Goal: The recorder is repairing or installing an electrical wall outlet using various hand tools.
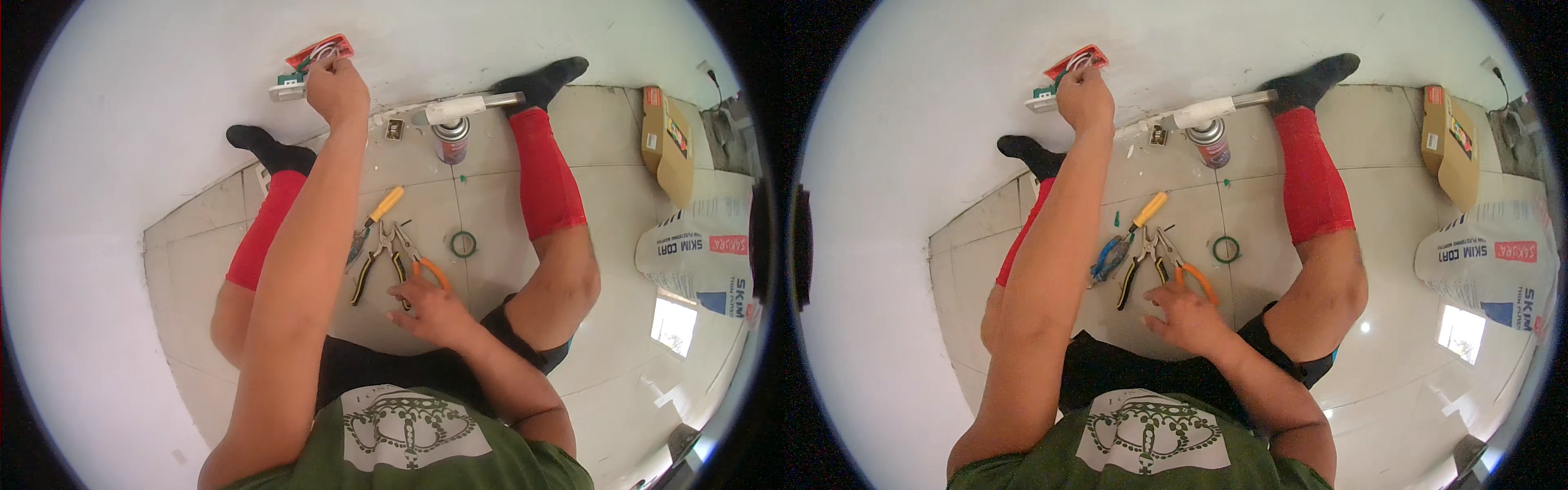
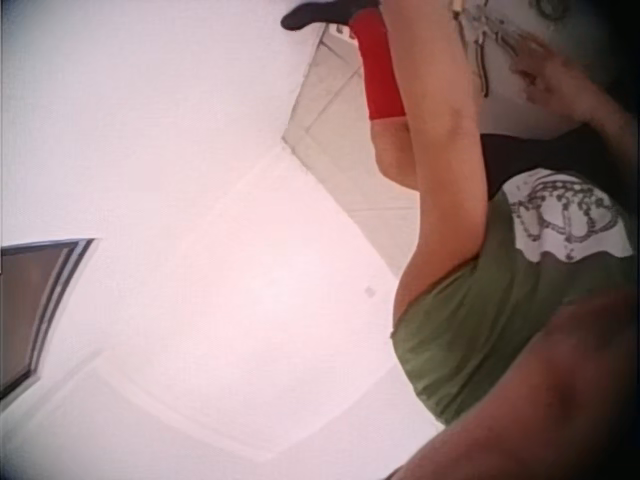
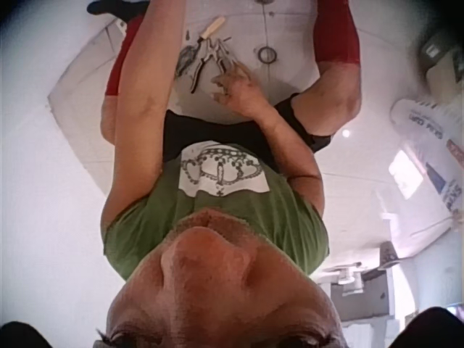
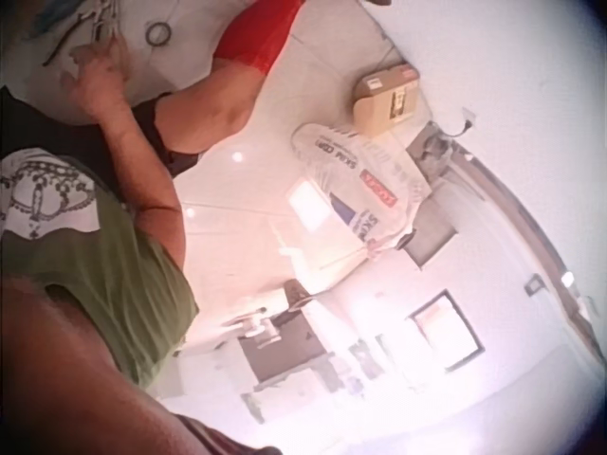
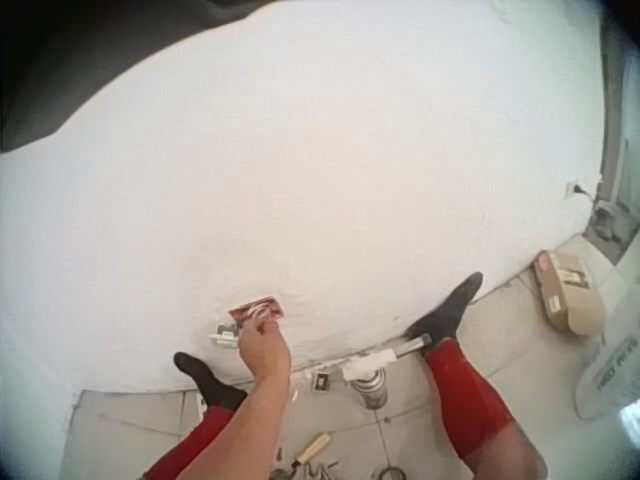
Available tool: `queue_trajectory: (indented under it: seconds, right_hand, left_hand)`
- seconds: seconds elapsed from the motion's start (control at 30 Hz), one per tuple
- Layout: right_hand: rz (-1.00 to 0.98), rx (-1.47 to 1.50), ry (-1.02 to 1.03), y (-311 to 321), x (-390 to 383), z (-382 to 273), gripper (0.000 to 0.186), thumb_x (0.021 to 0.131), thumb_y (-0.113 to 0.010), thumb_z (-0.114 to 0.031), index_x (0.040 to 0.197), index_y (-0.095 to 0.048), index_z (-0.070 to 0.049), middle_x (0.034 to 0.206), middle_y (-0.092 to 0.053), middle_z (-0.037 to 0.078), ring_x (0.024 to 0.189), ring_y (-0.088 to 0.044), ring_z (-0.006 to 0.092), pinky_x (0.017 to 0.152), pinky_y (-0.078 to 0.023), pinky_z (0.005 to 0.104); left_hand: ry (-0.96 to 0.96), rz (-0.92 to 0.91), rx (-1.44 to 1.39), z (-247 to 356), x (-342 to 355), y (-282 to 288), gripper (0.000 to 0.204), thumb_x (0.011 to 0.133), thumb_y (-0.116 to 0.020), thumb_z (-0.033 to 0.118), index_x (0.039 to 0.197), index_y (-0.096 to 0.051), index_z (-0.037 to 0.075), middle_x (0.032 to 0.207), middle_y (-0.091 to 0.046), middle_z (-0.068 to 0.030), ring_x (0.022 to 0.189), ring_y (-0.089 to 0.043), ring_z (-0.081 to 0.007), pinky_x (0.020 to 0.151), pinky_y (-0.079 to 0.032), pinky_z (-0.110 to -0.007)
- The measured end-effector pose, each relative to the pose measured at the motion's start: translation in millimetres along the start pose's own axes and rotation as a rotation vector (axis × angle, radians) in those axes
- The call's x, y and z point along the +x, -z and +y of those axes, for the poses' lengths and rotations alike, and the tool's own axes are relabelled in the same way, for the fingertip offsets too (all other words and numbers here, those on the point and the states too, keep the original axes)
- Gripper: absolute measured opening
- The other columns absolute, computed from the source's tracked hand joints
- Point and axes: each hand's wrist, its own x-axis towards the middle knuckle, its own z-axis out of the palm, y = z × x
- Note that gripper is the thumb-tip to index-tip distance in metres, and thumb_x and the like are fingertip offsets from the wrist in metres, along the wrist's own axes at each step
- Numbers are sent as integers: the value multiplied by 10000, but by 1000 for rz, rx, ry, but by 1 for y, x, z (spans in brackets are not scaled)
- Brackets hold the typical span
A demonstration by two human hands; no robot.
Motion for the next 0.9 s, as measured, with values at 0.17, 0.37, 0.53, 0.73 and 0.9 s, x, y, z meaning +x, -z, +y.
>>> queue_trajectory:
  seconds: [0.17,0.37,0.53,0.73,0.9]
  right_hand:
    - [-108,5,-48,0,6,-4,437,924,-692,-331,1266,-619,-69,1148,-658,156,1085,-660,343,948,-529,448]
    - [-162,-28,-126,-1,13,-7,443,923,-694,-338,1273,-619,-76,1160,-661,150,1066,-666,340,934,-535,448]
    - [-123,-39,-91,-3,11,-6,429,917,-704,-325,1255,-627,-72,1148,-661,153,1042,-671,327,917,-540,442]
    - [-90,-13,-57,-3,9,-1,424,920,-711,-325,1246,-637,-64,1103,-667,146,1022,-675,301,899,-540,424]
    - [-55,-34,-34,0,8,-2,430,921,-709,-333,1245,-644,-58,1061,-684,141,992,-682,284,885,-540,411]
  left_hand:
    - [-137,-104,237,4,6,8,229,870,-626,173,880,-726,-33,890,-726,-213,875,-702,-372,811,-534,-440]
    - [-46,-130,128,3,6,8,225,868,-633,168,913,-725,-33,897,-728,-230,871,-709,-380,812,-540,-455]
    - [-51,-133,166,4,1,9,221,877,-626,163,911,-719,-34,901,-726,-237,877,-707,-386,818,-539,-458]
    - [-86,-82,152,3,3,10,222,886,-608,161,893,-717,-33,895,-722,-236,874,-702,-396,823,-537,-468]
    - [-86,-81,176,5,2,5,219,881,-605,153,888,-723,-32,881,-722,-235,867,-699,-407,818,-535,-473]
